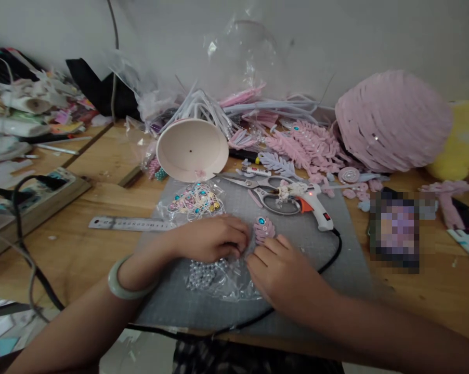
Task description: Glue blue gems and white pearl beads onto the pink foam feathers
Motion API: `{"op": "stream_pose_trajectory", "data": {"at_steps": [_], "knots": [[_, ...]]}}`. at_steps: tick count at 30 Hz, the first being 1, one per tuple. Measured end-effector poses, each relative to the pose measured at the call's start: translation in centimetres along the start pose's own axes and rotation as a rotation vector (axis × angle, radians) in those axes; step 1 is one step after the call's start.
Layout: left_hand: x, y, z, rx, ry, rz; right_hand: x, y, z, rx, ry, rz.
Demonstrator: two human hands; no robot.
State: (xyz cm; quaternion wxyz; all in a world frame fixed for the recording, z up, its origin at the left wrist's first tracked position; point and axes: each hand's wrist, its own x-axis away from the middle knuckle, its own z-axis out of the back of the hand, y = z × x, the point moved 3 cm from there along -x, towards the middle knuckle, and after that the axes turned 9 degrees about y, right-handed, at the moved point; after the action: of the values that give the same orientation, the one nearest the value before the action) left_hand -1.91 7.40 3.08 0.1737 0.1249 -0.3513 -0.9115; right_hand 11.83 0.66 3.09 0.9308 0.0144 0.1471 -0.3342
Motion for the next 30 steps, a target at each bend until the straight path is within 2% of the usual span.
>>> {"op": "stream_pose_trajectory", "data": {"at_steps": [6, 12, 16, 18, 22, 27, 30], "knots": [[0.4, -0.4, 0.2, 0.178, 0.050, 0.093, 0.8, 0.7, 1.3, -0.150, -0.011, -0.182], [0.4, -0.8, -0.3, 0.197, 0.099, 0.140, 1.4, 0.6, 0.8, -0.260, -0.097, -0.250], [0.4, -0.9, -0.3, 0.270, 0.132, 0.123, 1.3, 0.4, 0.7, -0.358, -0.051, -0.305], [0.4, -1.0, -0.2, 0.342, 0.181, 0.137, 1.1, 0.3, 0.6, -0.454, 0.005, -0.277], [0.5, -0.9, -0.1, 0.483, 0.235, 0.152, 0.4, 0.0, 0.5, -0.579, 0.064, -0.121], [0.2, -0.2, -0.3, 0.435, 0.183, 0.024, -0.2, -0.4, 0.2, -0.508, 0.059, 0.039], [-0.1, 0.1, -0.6, 0.436, 0.251, 0.008, -0.5, -1.0, -0.5, -0.458, 0.012, 0.121]]}}
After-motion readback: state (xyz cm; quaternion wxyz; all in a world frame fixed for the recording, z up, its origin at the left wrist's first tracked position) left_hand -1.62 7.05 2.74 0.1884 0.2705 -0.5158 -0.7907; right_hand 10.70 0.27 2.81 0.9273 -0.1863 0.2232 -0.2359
